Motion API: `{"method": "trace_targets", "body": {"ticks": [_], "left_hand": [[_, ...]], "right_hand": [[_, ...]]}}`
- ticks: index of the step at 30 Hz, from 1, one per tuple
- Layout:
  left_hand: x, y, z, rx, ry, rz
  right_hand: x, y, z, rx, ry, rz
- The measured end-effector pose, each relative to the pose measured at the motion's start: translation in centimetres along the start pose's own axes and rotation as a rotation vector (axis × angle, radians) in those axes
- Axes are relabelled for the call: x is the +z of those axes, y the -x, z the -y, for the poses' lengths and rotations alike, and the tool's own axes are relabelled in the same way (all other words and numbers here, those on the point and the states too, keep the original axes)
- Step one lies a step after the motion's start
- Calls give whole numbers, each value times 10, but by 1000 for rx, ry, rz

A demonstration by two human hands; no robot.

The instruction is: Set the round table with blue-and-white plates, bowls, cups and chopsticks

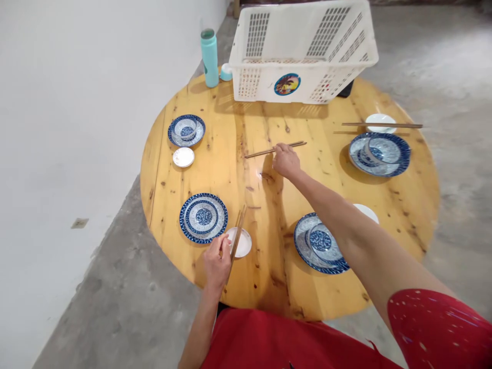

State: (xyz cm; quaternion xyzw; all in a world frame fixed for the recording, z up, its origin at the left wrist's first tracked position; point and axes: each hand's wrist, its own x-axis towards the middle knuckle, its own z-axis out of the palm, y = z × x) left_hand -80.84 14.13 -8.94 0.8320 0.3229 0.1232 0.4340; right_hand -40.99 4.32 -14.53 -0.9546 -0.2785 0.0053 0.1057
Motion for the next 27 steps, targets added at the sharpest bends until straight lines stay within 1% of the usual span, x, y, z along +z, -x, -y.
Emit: {"method": "trace_targets", "body": {"ticks": [4, 7, 11, 14, 17, 19, 22, 27], "left_hand": [[9, 0, -8, 25, 10, 32], [17, 3, -9, 49, 32, 46], [26, 0, -11, 90, 47, 65], [33, -5, -18, 138, 47, 94], [38, -9, -26, 180, 35, 114], [40, -9, -30, 197, 31, 123], [40, -5, -32, 185, 28, 130], [35, 9, -26, 70, 31, 142]], "right_hand": [[12, -17, -4, -78, 74, 26], [16, -17, -6, -101, 128, 64], [9, -1, -4, -218, 220, 128], [0, 18, 3, -313, 287, 205], [-5, 36, 10, -375, 316, 265], [-6, 46, 13, -383, 309, 295], [-4, 57, 16, -354, 272, 309], [3, 63, 20, -271, 220, 315]]}}
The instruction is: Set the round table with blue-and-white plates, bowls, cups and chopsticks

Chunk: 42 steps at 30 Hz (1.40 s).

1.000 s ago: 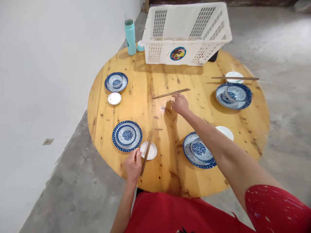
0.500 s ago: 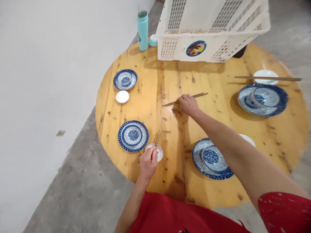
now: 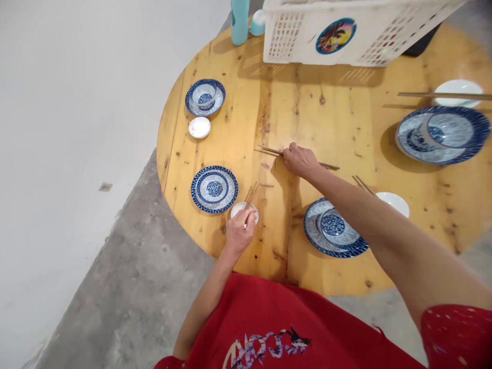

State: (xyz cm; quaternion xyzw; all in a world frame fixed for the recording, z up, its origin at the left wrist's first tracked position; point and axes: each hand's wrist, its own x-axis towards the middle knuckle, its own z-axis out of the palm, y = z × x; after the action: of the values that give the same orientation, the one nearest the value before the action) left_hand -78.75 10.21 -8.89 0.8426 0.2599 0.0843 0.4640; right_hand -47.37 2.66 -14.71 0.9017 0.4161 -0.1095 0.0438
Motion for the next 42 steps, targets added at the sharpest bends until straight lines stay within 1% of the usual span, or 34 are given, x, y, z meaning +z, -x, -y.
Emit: {"method": "trace_targets", "body": {"ticks": [3, 6, 8, 10, 13, 15, 17, 19, 22, 24, 26, 28, 30, 32, 34, 36, 38, 40, 42], "left_hand": [[-2, 8, 5, -55, 34, -27], [-3, 12, 7, -52, 65, -59], [-3, 12, 6, -47, 76, -70], [-2, 10, 2, -51, 77, -74], [-2, 4, -6, -41, 54, -85], [-1, 2, -13, -7, 24, -108], [0, 1, -18, 33, -9, -115], [0, 2, -22, 55, -36, -104], [-2, 2, -23, 72, -56, -75], [-6, -2, -22, 98, -56, -47], [-16, -8, -20, 132, -48, -19], [-32, -15, -15, 172, -30, -9], [-57, -21, -3, 215, -15, -19], [-90, -24, 17, 253, -6, -27], [-130, -22, 44, 265, 5, -35], [-174, -18, 75, 239, 10, -61], [-218, -13, 106, 187, 13, -102], [-256, -7, 131, 134, 24, -138], [-286, -4, 152, 104, 38, -160]], "right_hand": [[0, -2, 2, 2, 6, 5], [-3, -1, 3, -5, 27, 24], [-8, 0, 4, -8, 13, 10], [-17, 1, 5, -1, -23, -47], [-36, 3, 9, 15, -69, -188], [-51, 5, 11, 17, -79, -274], [-63, 10, 15, 5, -84, -331], [-71, 17, 18, -9, -97, -356], [-77, 31, 26, 3, -131, -351], [-81, 40, 32, 9, -154, -365], [-88, 47, 41, 6, -177, -424], [-99, 51, 55, 15, -219, -529], [-114, 55, 77, 24, -302, -668], [-130, 56, 110, 26, -421, -796], [-143, 55, 149, 40, -522, -882], [-152, 49, 190, 82, -569, -924], [-156, 36, 227, 131, -582, -929], [-155, 20, 257, 178, -588, -903], [-152, 2, 280, 176, -564, -848]]}}
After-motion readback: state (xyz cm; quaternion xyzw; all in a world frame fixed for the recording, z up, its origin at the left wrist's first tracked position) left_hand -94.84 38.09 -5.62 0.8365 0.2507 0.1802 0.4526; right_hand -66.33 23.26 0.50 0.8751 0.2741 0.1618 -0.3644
